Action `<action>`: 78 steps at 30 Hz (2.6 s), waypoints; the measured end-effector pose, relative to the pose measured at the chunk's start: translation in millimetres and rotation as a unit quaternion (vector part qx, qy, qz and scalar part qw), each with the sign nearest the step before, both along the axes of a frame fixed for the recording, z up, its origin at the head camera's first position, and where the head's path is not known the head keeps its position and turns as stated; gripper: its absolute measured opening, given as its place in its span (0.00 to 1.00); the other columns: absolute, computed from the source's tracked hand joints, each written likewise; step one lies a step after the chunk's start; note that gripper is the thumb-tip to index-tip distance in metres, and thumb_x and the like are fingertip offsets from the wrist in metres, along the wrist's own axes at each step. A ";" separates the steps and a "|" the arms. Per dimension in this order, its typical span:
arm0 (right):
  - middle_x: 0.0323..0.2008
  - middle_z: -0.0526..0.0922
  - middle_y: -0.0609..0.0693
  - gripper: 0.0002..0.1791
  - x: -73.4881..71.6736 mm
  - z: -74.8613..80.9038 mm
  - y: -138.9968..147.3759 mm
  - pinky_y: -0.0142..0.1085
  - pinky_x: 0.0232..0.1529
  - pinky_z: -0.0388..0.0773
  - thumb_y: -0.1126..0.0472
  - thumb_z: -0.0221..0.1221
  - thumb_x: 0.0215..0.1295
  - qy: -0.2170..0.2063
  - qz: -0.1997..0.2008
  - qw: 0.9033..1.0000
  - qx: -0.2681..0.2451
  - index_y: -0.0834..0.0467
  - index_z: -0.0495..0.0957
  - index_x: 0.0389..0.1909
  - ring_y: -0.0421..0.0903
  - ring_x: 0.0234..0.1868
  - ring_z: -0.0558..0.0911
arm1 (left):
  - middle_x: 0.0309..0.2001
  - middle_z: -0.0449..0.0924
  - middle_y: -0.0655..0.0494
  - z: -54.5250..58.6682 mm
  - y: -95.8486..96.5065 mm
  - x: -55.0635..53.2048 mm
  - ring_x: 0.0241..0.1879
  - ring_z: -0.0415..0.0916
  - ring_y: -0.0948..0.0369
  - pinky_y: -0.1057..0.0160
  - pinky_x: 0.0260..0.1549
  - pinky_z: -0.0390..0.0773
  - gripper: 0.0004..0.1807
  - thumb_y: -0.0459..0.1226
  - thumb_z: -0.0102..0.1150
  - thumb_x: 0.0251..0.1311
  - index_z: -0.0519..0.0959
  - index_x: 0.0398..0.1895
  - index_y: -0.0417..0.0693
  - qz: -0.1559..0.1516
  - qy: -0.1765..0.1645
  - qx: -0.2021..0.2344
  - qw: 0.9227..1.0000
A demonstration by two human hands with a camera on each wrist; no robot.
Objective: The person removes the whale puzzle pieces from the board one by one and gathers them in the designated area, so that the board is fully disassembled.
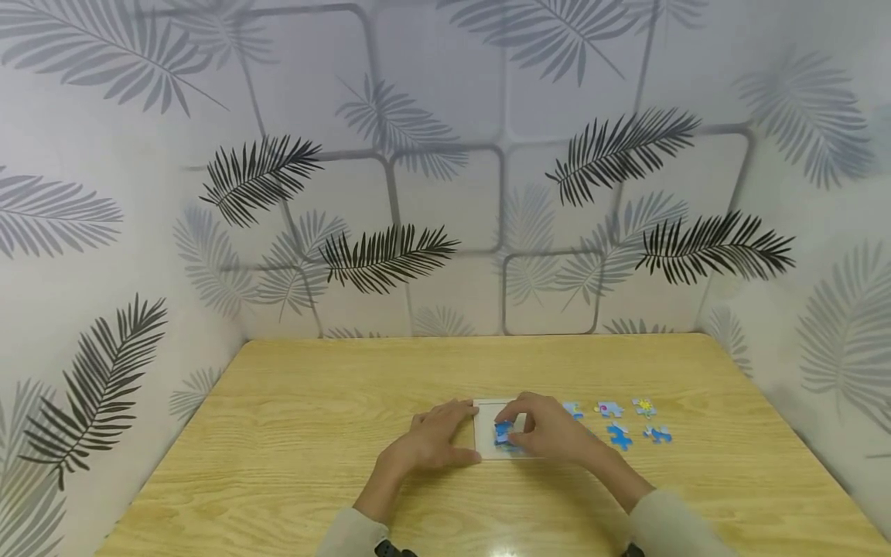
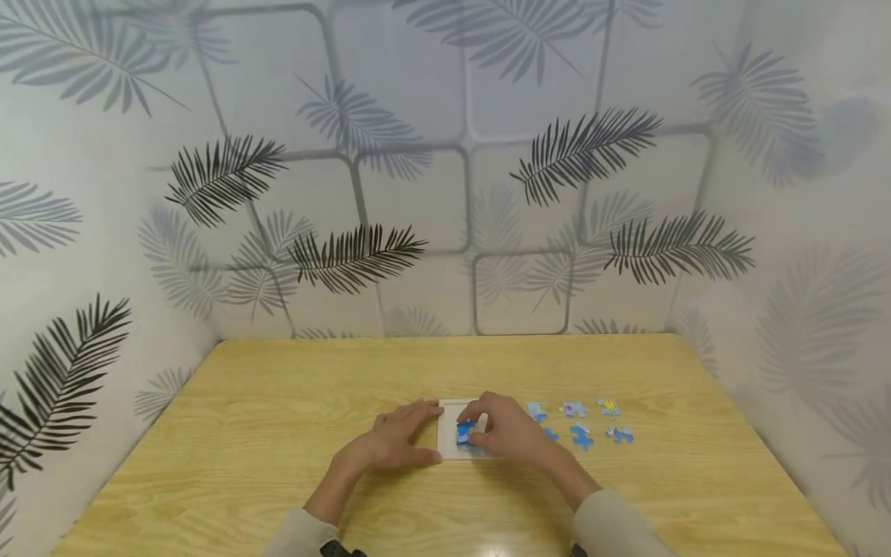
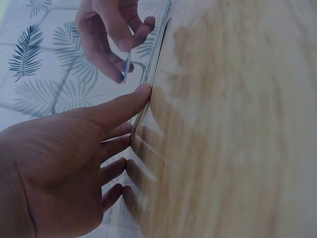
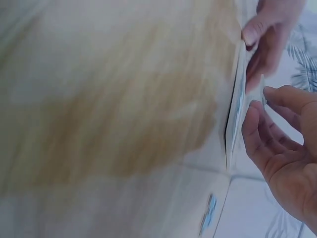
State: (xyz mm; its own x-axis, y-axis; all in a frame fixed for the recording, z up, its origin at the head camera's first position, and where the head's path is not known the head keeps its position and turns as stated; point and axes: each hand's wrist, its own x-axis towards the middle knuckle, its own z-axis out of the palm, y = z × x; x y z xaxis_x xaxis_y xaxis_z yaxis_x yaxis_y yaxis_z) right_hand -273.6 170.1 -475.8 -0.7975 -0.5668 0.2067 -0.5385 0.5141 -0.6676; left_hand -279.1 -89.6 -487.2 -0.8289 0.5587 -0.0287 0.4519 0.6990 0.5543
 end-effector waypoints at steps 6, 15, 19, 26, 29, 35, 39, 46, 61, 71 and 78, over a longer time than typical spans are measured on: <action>0.45 0.86 0.52 0.12 9.3 6.2 31.1 0.31 0.20 0.73 0.66 0.69 0.65 -0.010 -0.021 0.999 -0.024 0.57 0.86 0.49 0.35 0.20 0.74 | 0.80 0.60 0.50 -2.2 1.7 -1.8 0.80 0.54 0.44 0.31 0.70 0.54 0.41 0.52 0.68 0.65 0.66 0.77 0.48 -0.001 0.004 -0.006 1.000; 0.29 0.82 0.44 0.10 27.3 3.4 94.9 0.23 0.32 0.74 0.61 0.72 0.64 0.027 -0.026 0.999 0.004 0.53 0.86 0.45 0.29 0.19 0.66 | 0.81 0.59 0.50 1.7 0.8 -2.1 0.80 0.52 0.44 0.32 0.71 0.51 0.42 0.52 0.69 0.65 0.64 0.78 0.48 -0.005 -0.011 0.002 1.000; 0.22 0.77 0.41 0.10 32.2 4.4 110.5 0.22 0.34 0.73 0.62 0.72 0.63 0.045 -0.014 0.999 0.017 0.54 0.86 0.44 0.28 0.19 0.63 | 0.81 0.58 0.50 0.5 -3.0 -3.9 0.80 0.52 0.44 0.31 0.70 0.51 0.42 0.52 0.68 0.66 0.64 0.79 0.48 -0.006 -0.011 0.008 1.000; 0.37 0.85 0.45 0.09 35.8 -2.8 115.8 0.29 0.22 0.69 0.63 0.72 0.63 0.027 0.004 1.000 0.014 0.54 0.86 0.43 0.29 0.21 0.66 | 0.81 0.59 0.51 -3.8 -3.9 -5.9 0.80 0.52 0.44 0.30 0.70 0.52 0.42 0.52 0.69 0.65 0.65 0.78 0.48 -0.003 -0.010 0.009 1.000; 0.37 0.85 0.44 0.10 37.3 -7.3 115.3 0.29 0.23 0.69 0.63 0.73 0.62 0.025 0.001 1.000 0.015 0.53 0.85 0.43 0.30 0.22 0.66 | 0.81 0.58 0.53 -8.3 -2.8 -7.8 0.81 0.51 0.46 0.31 0.70 0.52 0.42 0.52 0.69 0.65 0.64 0.79 0.50 0.001 -0.009 0.004 1.000; 0.37 0.81 0.45 0.11 38.9 -13.3 112.6 0.29 0.25 0.71 0.67 0.73 0.60 0.038 0.004 0.999 0.001 0.54 0.83 0.41 0.30 0.25 0.67 | 0.81 0.58 0.53 -12.4 -2.4 -11.2 0.81 0.51 0.47 0.32 0.71 0.51 0.43 0.52 0.69 0.64 0.65 0.79 0.51 0.007 -0.006 -0.001 1.000; 0.37 0.79 0.47 0.11 40.4 -12.9 110.7 0.29 0.26 0.73 0.68 0.73 0.60 0.045 0.016 0.999 -0.006 0.55 0.81 0.40 0.30 0.27 0.68 | 0.81 0.58 0.53 -12.9 -2.8 -12.4 0.81 0.51 0.46 0.31 0.71 0.51 0.43 0.53 0.69 0.65 0.65 0.79 0.51 0.007 -0.003 -0.003 1.000; 0.27 0.79 0.43 0.12 39.9 -3.5 105.5 0.29 0.24 0.72 0.63 0.72 0.62 -0.002 -0.027 1.000 -0.002 0.55 0.83 0.45 0.32 0.23 0.71 | 0.81 0.59 0.51 -5.2 -3.7 -5.9 0.80 0.53 0.44 0.29 0.70 0.52 0.42 0.52 0.69 0.65 0.65 0.78 0.48 -0.008 0.003 0.005 1.000; 0.57 0.80 0.63 0.22 10.1 -2.2 44.6 0.29 0.18 0.72 0.67 0.68 0.67 -0.116 0.016 0.991 -0.067 0.61 0.78 0.61 0.34 0.16 0.71 | 0.80 0.59 0.48 4.9 -4.1 -1.7 0.79 0.53 0.42 0.29 0.69 0.53 0.41 0.52 0.68 0.67 0.65 0.78 0.46 -0.014 0.004 -0.006 1.000; 0.53 0.77 0.60 0.23 4.3 -5.7 10.7 0.31 0.27 0.76 0.72 0.66 0.64 -0.080 0.014 0.996 -0.025 0.62 0.80 0.60 0.35 0.23 0.73 | 0.80 0.60 0.50 4.4 -4.3 -4.8 0.80 0.54 0.44 0.30 0.70 0.53 0.41 0.52 0.68 0.66 0.66 0.77 0.48 -0.007 -0.002 -0.009 1.000; 0.46 0.79 0.57 0.22 8.4 -1.3 -1.4 0.31 0.32 0.75 0.75 0.66 0.57 -0.054 0.003 0.999 0.008 0.60 0.82 0.53 0.41 0.30 0.74 | 0.80 0.59 0.48 5.2 -4.0 -4.4 0.80 0.52 0.43 0.31 0.71 0.52 0.41 0.50 0.69 0.66 0.66 0.77 0.47 -0.009 -0.008 0.002 1.000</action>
